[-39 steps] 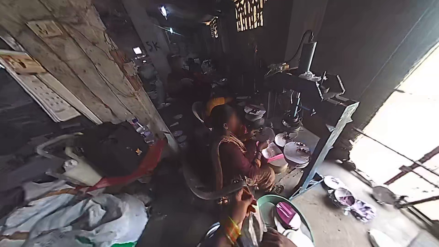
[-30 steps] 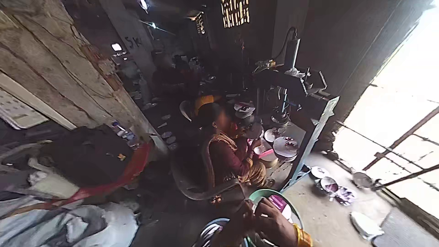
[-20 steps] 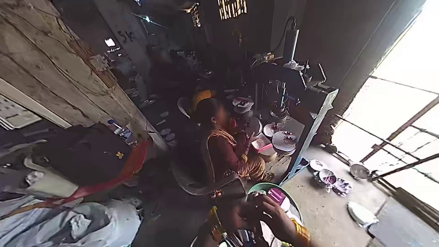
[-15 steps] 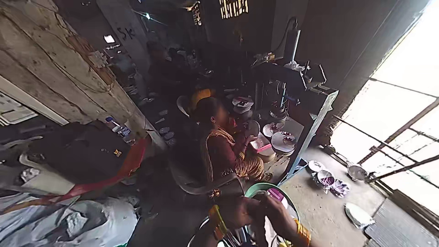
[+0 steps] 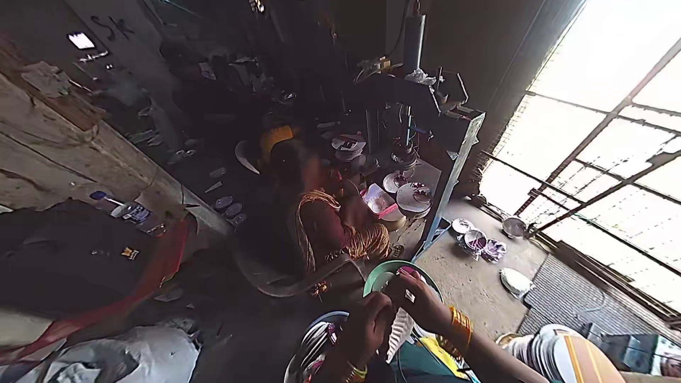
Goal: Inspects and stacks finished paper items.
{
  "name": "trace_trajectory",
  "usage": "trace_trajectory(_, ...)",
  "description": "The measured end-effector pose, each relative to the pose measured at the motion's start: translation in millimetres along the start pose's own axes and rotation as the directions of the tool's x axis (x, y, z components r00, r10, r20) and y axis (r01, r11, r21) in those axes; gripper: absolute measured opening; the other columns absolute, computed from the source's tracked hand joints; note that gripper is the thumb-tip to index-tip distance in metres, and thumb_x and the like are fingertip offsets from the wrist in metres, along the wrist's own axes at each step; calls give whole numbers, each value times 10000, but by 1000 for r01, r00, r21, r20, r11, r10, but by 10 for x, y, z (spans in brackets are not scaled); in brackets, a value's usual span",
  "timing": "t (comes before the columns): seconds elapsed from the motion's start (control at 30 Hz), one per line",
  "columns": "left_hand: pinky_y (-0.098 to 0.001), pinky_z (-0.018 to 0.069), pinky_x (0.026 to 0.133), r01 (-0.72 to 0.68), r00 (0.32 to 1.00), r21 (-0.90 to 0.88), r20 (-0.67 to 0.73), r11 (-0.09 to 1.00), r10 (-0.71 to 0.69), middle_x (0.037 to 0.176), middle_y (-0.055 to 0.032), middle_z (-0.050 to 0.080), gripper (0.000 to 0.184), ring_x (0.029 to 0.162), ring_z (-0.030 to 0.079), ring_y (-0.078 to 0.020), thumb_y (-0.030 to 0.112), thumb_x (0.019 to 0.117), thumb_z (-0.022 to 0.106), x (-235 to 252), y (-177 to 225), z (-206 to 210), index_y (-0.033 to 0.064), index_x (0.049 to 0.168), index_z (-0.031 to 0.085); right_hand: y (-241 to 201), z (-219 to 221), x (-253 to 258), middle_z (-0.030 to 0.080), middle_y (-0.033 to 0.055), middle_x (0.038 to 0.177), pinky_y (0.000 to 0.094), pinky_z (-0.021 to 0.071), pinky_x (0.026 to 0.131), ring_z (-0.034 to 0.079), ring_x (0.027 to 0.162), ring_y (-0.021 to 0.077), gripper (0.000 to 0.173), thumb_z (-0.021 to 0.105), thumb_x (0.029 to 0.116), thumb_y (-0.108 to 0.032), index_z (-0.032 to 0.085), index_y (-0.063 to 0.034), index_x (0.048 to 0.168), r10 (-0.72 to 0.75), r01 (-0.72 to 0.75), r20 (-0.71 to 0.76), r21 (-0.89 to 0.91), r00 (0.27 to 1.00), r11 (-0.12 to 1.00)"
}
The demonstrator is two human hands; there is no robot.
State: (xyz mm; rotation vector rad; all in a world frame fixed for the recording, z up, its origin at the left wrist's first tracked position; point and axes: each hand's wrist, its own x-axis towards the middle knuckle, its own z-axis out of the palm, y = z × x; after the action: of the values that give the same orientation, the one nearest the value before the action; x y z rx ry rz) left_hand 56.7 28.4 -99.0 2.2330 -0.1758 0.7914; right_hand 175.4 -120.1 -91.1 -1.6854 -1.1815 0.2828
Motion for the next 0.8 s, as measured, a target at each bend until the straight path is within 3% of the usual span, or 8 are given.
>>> trace_trajectory(0.1, -212, 561, 789, -40, 999, -31, -24, 999, 40, 838, -131, 702, 116, 804, 697, -144, 32, 920, 566, -50, -76, 30, -9, 886, 670, 62, -74, -6, 748, 130, 1031, 594, 423, 967, 680, 1009, 272, 226, 672, 930, -128, 752, 2, 1095, 30, -39, 148, 60, 988, 997)
trace_trajectory(0.23, -234, 573, 742, -128, 990, 87, -49, 988, 133, 793, -110, 676, 176, 755, 684, -166, 108, 962, 560, -118, -72, 104, 39, 870, 692, 141, -142, 27, 749, 123, 954, 578, 430, 951, 690, 971, 259, 147, 692, 902, -106, 760, 5, 972, -30, 18, 202, 60, 979, 998)
trace_trajectory(0.3, -261, 573, 795, -150, 985, 191, -54, 970, 163, 794, -73, 691, 226, 787, 695, -158, 177, 998, 532, -142, -78, 123, 94, 867, 696, 177, -143, 42, 730, 135, 935, 591, 427, 910, 678, 970, 288, 94, 696, 883, -67, 749, 6, 907, -76, 72, 207, 26, 975, 997)
trace_trajectory(0.4, -367, 462, 918, -120, 988, 283, -55, 951, 141, 797, -7, 720, 296, 919, 675, -186, 268, 1013, 507, -158, -67, 119, 165, 835, 719, 254, -74, 3, 750, 111, 1012, 593, 456, 895, 694, 1022, 274, 99, 692, 849, -57, 753, -22, 918, -156, 156, 153, 8, 976, 988)
trace_trajectory(0.47, -367, 477, 909, -47, 992, 261, -103, 964, 77, 796, 1, 730, 307, 930, 669, -198, 286, 1000, 525, -139, -81, 126, 158, 816, 734, 275, -7, -41, 758, 84, 942, 543, 471, 878, 705, 931, 234, 137, 706, 813, -92, 764, -39, 925, -155, 154, 62, 12, 986, 988)
trace_trajectory(0.53, -273, 508, 899, 76, 980, 165, -193, 983, -43, 833, -17, 730, 250, 910, 677, -127, 252, 978, 564, -171, -105, 176, 108, 845, 719, 229, 78, -86, 742, 96, 861, 517, 472, 841, 698, 848, 234, 106, 722, 799, -87, 752, -23, 879, -90, 90, -4, 3, 996, 996)
trace_trajectory(0.63, -124, 521, 793, 281, 912, -181, -255, 942, -321, 862, -15, 704, 157, 819, 637, 38, 112, 916, 609, -210, -146, 264, -25, 911, 685, 155, 195, -114, 729, 114, 873, 549, 467, 833, 692, 864, 263, 109, 699, 840, -109, 740, -16, 882, 18, -20, -62, -23, 998, 1000)
trace_trajectory(0.8, -165, 562, 748, 430, 837, -470, -113, 771, -535, 861, 46, 682, 97, 787, 650, 38, 30, 906, 582, -189, -82, 209, -18, 976, 631, 156, 267, -135, 704, 77, 888, 537, 452, 873, 652, 856, 208, 191, 710, 875, -145, 707, -16, 1016, 63, -52, -121, 94, 991, 994)
